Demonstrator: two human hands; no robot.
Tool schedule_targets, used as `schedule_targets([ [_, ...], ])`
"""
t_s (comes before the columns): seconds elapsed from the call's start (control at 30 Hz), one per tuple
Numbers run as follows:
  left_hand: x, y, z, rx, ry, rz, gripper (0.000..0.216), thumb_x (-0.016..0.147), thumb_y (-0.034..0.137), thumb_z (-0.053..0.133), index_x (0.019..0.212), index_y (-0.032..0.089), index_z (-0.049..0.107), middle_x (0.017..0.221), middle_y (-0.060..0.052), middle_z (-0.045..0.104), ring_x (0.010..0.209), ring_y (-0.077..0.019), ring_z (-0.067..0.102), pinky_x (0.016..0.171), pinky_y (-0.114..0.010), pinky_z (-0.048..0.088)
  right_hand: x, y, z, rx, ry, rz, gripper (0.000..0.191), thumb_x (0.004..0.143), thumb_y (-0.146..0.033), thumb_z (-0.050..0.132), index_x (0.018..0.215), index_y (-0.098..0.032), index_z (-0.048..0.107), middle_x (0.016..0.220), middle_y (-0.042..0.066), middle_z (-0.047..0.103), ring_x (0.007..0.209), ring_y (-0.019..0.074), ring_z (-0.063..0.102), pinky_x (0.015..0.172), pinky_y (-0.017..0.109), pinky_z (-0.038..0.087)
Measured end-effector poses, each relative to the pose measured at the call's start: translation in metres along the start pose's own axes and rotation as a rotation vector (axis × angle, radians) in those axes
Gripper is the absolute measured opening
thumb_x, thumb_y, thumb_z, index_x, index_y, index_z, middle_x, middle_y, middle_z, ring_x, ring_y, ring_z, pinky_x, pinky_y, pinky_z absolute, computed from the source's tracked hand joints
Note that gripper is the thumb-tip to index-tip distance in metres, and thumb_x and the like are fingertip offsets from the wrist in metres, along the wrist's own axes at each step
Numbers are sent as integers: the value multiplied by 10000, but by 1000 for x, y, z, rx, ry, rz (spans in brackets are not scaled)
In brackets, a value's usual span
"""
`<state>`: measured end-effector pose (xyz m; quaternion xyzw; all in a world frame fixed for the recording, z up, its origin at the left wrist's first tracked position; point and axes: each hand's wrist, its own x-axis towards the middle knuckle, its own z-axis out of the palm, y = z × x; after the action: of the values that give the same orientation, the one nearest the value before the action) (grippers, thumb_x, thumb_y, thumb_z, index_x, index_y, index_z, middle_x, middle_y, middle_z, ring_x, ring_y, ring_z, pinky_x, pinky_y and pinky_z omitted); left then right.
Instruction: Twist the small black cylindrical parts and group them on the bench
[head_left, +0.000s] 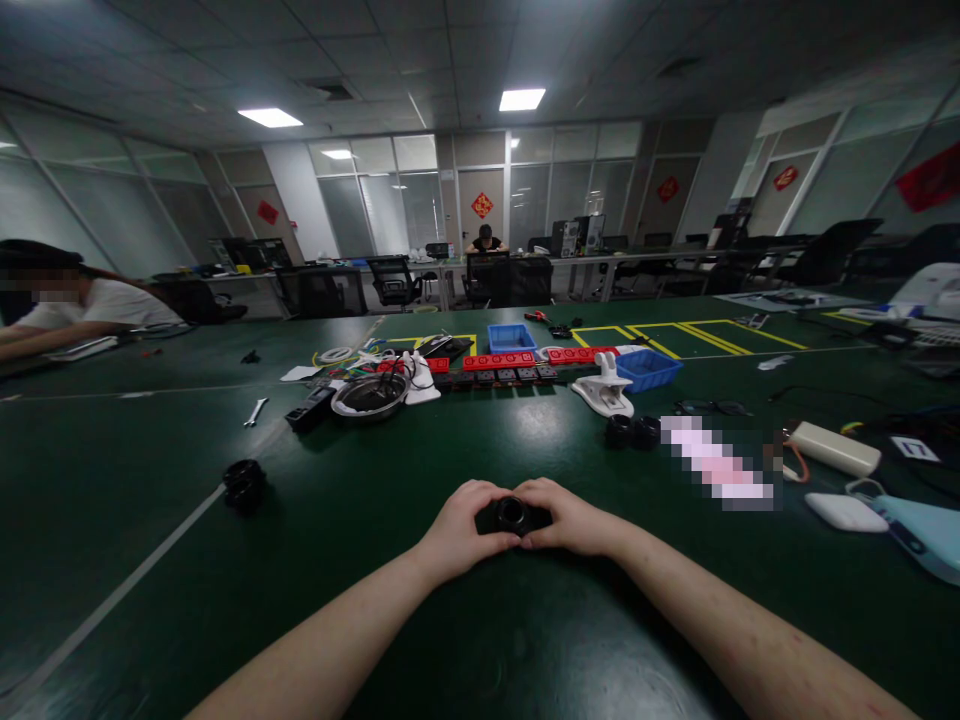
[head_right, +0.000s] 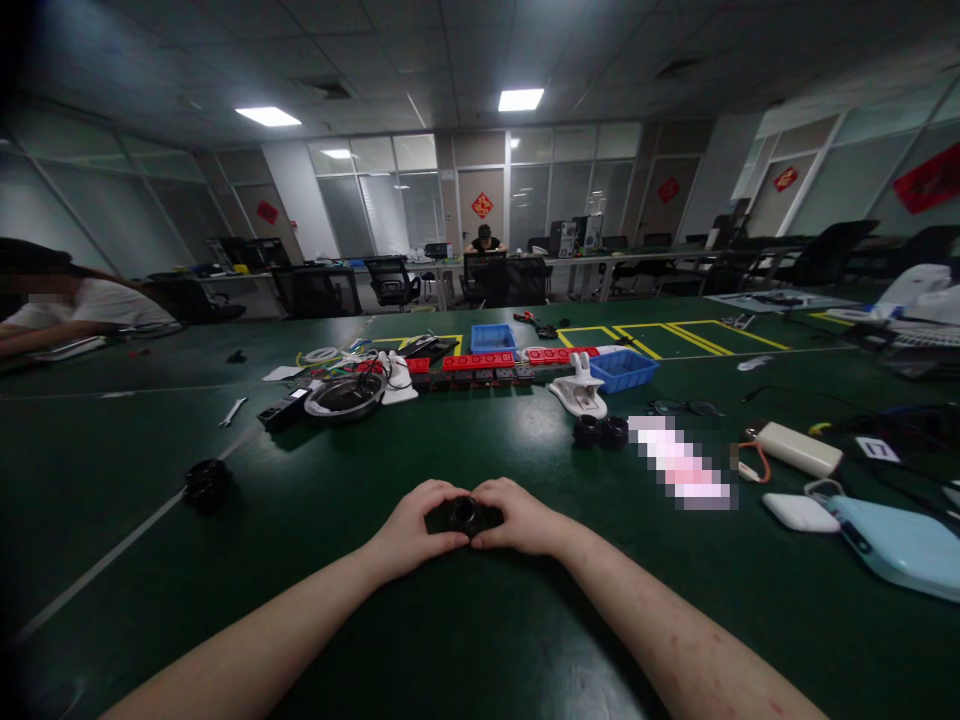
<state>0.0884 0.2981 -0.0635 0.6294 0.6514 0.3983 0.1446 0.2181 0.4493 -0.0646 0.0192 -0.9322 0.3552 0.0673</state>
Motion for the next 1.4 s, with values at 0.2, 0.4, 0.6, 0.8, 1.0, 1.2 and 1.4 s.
schedule_targets([
  [0.2,-1,3,3,34,37,-69,377,624,356,700,960,226,587,914,-37,591,880,-210,525,767,-322,419,2,1,6,-37,68,13,366,603,-355,698,911,-181,606,880,27,579,840,193,507,750,298,378],
  [0.4,-3,6,6,79,105,-174,347,607,314,708,921,219,594,874,-37,577,846,-213,526,732,-331,427,4,2,22,-162,228,167,344,528,-391,722,678,-168,508,679,-21,500,641,135,458,538,219,317],
  [0.6,-2,11,9,99,209,-193,276,628,261,679,885,199,597,869,-31,566,864,-212,520,763,-345,422,7,-7,35,-368,325,282,298,584,-379,653,653,-177,445,670,-17,493,609,123,437,530,225,287],
  [0.8,0,9,14,80,226,-236,308,628,224,669,926,192,595,869,-36,570,863,-213,526,763,-351,430,8,-16,37,-474,319,369,271,637,-401,606,725,-170,493,751,34,542,697,176,473,600,277,327],
  [1.0,-1,2,9,-7,190,-211,430,626,221,680,1033,201,545,955,-43,563,879,-202,526,730,-307,437,3,-5,20,-159,223,107,583,600,-390,674,1107,-185,473,1023,62,550,922,223,471,799,343,358],
  [1.2,0,-2,2,-70,62,-125,368,628,219,689,975,200,570,968,-43,550,905,-201,508,711,-280,428,-1,0,4,12,55,40,336,666,-284,647,974,-166,581,959,56,576,921,216,492,825,345,370],
  [1.4,0,-2,0,-114,7,-110,385,631,221,693,994,199,567,944,-32,556,835,-175,513,671,-254,407,2,1,1,3,-13,-2,318,677,-227,645,983,-166,582,973,46,579,939,207,481,855,340,350],
])
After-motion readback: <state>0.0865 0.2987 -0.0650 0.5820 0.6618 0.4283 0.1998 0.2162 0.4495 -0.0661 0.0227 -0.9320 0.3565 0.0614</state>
